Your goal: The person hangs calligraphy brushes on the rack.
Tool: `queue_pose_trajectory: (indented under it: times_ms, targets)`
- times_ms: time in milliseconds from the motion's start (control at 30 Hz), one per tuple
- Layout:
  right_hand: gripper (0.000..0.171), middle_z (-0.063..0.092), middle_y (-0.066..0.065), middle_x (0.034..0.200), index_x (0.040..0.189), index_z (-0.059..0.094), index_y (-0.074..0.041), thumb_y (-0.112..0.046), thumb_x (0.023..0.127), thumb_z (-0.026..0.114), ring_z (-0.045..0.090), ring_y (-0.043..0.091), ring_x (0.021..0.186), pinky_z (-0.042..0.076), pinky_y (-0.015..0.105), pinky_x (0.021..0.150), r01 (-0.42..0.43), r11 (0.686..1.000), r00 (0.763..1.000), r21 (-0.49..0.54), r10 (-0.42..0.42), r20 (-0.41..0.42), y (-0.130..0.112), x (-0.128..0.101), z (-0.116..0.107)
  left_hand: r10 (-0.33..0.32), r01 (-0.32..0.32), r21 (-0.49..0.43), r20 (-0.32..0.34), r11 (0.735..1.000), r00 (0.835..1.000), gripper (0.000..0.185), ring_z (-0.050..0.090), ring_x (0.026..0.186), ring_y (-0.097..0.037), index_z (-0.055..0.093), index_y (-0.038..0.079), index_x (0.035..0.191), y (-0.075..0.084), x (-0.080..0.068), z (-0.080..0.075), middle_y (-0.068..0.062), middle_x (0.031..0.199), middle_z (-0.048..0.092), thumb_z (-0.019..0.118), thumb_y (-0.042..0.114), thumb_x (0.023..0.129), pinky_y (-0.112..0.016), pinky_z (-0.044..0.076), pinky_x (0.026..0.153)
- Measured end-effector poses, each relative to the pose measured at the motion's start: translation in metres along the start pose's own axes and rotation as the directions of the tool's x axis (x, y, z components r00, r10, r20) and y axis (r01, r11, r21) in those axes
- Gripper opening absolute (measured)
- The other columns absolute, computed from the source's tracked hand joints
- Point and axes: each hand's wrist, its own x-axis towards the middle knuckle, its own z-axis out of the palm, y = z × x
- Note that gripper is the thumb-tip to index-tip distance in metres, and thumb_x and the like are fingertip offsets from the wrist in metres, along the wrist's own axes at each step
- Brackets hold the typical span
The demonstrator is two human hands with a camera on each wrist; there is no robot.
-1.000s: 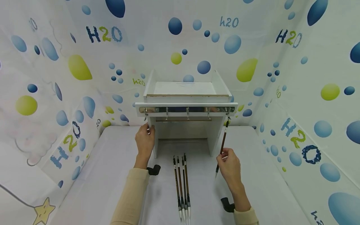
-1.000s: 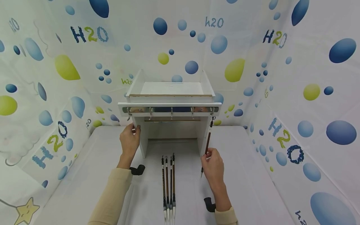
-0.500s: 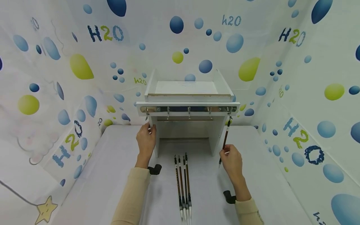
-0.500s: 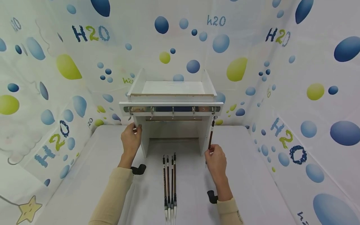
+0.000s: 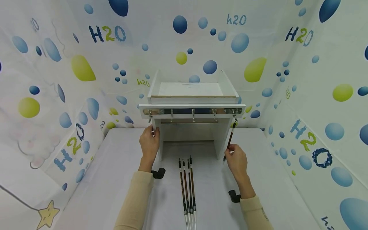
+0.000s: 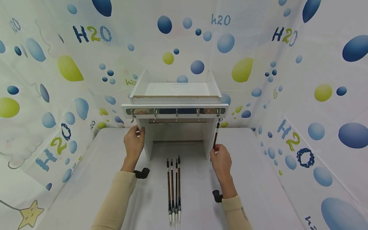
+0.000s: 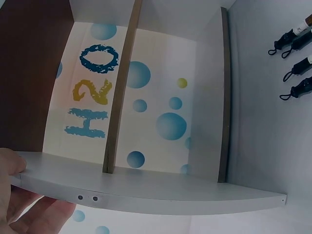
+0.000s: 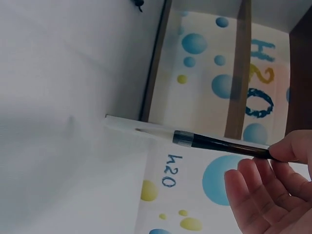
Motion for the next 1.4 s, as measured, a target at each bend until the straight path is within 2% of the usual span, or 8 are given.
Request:
queue_pose_trajectory:
  times_ms: [633,933,1233,1400]
  targets:
    - [0.024,0.073,0.014,0.1,0.109,0.065,-0.001,-0.017,0.091,0.061,0.072,0.028,0.082,0.053,0.04,0.06,-0.023,0.999,1.0,-0.033,0.023,0.021,-0.004,0.006,0.004,0.025,-0.025,-0.01,-0.026,1.0,0.999,0.025,0.074,0.081,-0.04,0.07,-0.008,0.111,-0.001,0.0,-0.002,-0.026,0.099,0.072,0.067,0.009,0.094,-0.052,0.06,0.071]
    - [0.027,0.073,0.014,0.1,0.112,0.065,0.0,-0.016,0.091,0.06,0.072,0.03,0.084,0.056,0.047,0.066,-0.026,0.999,1.0,-0.041,0.026,0.007,-0.005,0.005,0.0,0.013,-0.013,-0.012,-0.005,1.0,1.0,0.024,0.074,0.083,-0.04,0.07,-0.007,0.112,0.001,0.001,-0.002,-0.026,0.099,0.072,0.066,0.01,0.095,-0.05,0.061,0.073]
    - [0.027,0.072,0.013,0.101,0.114,0.066,0.0,-0.017,0.092,0.063,0.072,0.028,0.083,0.055,0.042,0.064,-0.014,1.0,0.999,-0.006,0.014,0.049,-0.012,-0.009,0.0,0.015,-0.016,-0.016,-0.012,1.0,1.0,0.024,0.074,0.082,-0.04,0.07,-0.007,0.111,0.0,0.002,-0.001,-0.025,0.098,0.072,0.066,0.009,0.094,-0.051,0.06,0.073]
    - [0.038,0.07,0.012,0.101,0.123,0.062,0.0,-0.02,0.092,0.066,0.07,0.024,0.081,0.053,0.033,0.059,-0.015,1.0,0.992,0.004,0.014,0.128,-0.017,-0.026,0.009,0.007,-0.007,-0.014,-0.007,1.0,1.0,0.023,0.074,0.082,-0.04,0.07,-0.007,0.11,-0.001,0.002,-0.001,-0.025,0.098,0.072,0.066,0.009,0.094,-0.051,0.06,0.073]
